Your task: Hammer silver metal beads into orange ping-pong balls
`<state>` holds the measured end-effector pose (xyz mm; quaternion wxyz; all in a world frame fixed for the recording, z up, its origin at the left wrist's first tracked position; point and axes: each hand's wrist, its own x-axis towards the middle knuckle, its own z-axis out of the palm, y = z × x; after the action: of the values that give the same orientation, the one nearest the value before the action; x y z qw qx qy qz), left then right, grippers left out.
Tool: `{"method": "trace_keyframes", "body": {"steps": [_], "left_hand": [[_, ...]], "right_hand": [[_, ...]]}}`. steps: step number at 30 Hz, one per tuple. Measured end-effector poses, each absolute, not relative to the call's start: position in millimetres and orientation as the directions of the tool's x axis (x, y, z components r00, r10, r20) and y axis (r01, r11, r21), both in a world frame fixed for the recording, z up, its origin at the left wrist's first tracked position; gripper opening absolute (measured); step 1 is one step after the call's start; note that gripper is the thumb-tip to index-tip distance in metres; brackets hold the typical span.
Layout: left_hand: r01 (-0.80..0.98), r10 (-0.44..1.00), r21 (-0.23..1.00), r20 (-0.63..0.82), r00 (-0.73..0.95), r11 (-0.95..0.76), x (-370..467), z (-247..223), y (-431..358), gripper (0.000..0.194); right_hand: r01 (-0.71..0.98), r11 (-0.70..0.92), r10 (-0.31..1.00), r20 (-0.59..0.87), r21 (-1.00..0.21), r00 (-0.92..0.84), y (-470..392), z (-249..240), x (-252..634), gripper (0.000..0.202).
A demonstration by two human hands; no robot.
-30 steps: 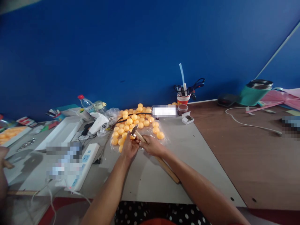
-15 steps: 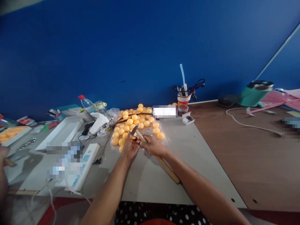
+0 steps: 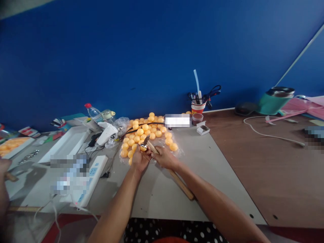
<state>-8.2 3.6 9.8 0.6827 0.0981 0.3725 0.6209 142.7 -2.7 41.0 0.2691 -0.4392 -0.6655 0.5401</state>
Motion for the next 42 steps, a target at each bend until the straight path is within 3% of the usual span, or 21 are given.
{"method": "trace_keyframes", "body": {"steps": [3,8,12,22,27,32,42], "left_hand": [[-0.765,0.929,0.616,-0.365,-0.067,0.187,-6,10,3,0.038],[-0.720,0.914,0.668,-0.386,-0.124,0.185,-1,12,3,0.030],[-0.709,0.935,0.691,-0.330,-0.132,0.144,0,9,3,0.028],[-0.686,0.942,0.718,-0.298,-0.156,0.113,0,6,3,0.026],[-0.676,0.927,0.725,-0.332,-0.172,0.135,1,6,3,0.029],[-0.653,0.936,0.749,-0.301,-0.184,0.113,1,5,2,0.022],[-0.630,0.960,0.772,-0.231,-0.159,0.082,-1,0,0,0.030]], "right_hand": [[0.227,0.013,0.879,-0.097,-0.974,-0.467,-3,43,144,0.008],[0.303,0.057,0.873,-0.099,-0.951,-0.478,-3,43,144,0.015],[0.272,0.080,0.868,-0.067,-0.959,-0.492,-3,43,144,0.020],[0.279,0.096,0.872,-0.054,-0.956,-0.486,-4,45,145,0.017],[0.374,0.141,0.890,-0.048,-0.917,-0.454,-3,42,144,0.010],[0.340,0.156,0.875,-0.029,-0.927,-0.483,-3,41,143,0.012],[0.262,0.072,0.866,-0.070,-0.962,-0.496,-4,46,145,0.011]]}}
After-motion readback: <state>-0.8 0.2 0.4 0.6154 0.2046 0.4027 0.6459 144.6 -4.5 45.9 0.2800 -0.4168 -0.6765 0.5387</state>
